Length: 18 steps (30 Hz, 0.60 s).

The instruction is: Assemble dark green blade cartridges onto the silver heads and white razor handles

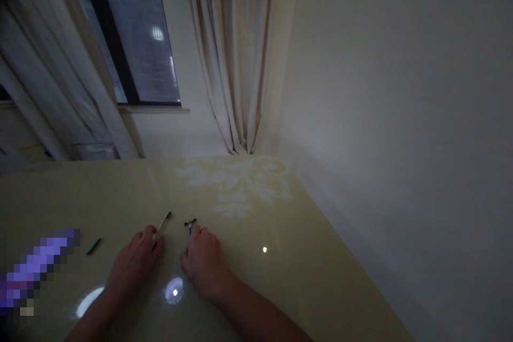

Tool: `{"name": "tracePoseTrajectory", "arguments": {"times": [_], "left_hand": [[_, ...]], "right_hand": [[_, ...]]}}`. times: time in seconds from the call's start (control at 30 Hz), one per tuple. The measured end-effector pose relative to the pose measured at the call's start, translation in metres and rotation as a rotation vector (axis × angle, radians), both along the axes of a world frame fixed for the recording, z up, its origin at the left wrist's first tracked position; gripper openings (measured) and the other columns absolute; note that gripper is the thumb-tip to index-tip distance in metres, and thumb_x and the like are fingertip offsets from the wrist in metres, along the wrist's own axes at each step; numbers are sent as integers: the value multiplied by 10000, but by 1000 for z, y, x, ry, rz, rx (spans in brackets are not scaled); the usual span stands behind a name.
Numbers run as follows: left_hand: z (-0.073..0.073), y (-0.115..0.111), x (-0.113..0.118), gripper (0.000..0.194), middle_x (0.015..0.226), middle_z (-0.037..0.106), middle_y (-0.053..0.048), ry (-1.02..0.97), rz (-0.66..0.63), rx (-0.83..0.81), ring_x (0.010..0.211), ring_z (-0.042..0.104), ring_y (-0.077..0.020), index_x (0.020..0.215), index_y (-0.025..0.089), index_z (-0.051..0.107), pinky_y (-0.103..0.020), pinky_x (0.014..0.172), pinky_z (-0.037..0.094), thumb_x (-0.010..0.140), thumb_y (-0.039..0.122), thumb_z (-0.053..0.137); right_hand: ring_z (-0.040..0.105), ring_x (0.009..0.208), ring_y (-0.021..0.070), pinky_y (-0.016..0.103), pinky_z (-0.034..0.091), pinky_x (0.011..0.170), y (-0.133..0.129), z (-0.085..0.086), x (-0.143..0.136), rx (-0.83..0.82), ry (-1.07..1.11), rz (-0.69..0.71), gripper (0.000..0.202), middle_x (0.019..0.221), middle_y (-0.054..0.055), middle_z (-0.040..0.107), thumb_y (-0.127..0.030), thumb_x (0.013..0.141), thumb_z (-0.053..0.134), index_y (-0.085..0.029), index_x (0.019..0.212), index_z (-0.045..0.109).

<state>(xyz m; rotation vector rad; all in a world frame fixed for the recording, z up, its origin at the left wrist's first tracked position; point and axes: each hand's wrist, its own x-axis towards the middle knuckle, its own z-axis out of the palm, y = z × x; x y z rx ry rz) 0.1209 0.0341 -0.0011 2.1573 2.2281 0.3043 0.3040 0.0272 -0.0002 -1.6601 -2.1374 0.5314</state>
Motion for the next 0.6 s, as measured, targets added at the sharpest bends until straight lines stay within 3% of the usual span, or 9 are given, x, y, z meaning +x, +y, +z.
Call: {"name": "tracePoseTrajectory", "arguments": {"times": [0.2,0.33,0.43,0.6], "left_hand": [[3,2,-13,400,1190,737,-221,-44,99,-36,1120,746,-345,1269,77,581,-403,919,524,1085,334,335],[-1,1,-11,380,1144,755,-204,-74,99,-34,1085,758,-341,1227,99,604,-405,913,525,1075,337,350],[-3,1,-10,376,1106,768,-198,-99,81,-25,1043,763,-333,1201,105,634,-405,896,538,1060,343,378],[-1,-3,-11,447,1167,747,-230,-107,65,24,1104,735,-351,1277,86,622,-444,955,541,1056,372,360]], "right_hand": [[730,1089,386,476,558,918,-2,-5,-13,-33,55,34,433,1176,221,745,-209,915,635,-113,1336,623],[745,1072,363,450,565,922,-3,-6,-15,-44,120,35,466,1146,200,767,-267,932,678,-121,1371,622],[766,982,295,384,567,906,-2,-6,-16,-57,191,86,445,1060,130,798,-280,933,705,-147,1353,651],[765,792,200,253,538,711,-8,1,14,-139,311,215,615,937,46,821,-240,895,742,-179,1487,586]]}}
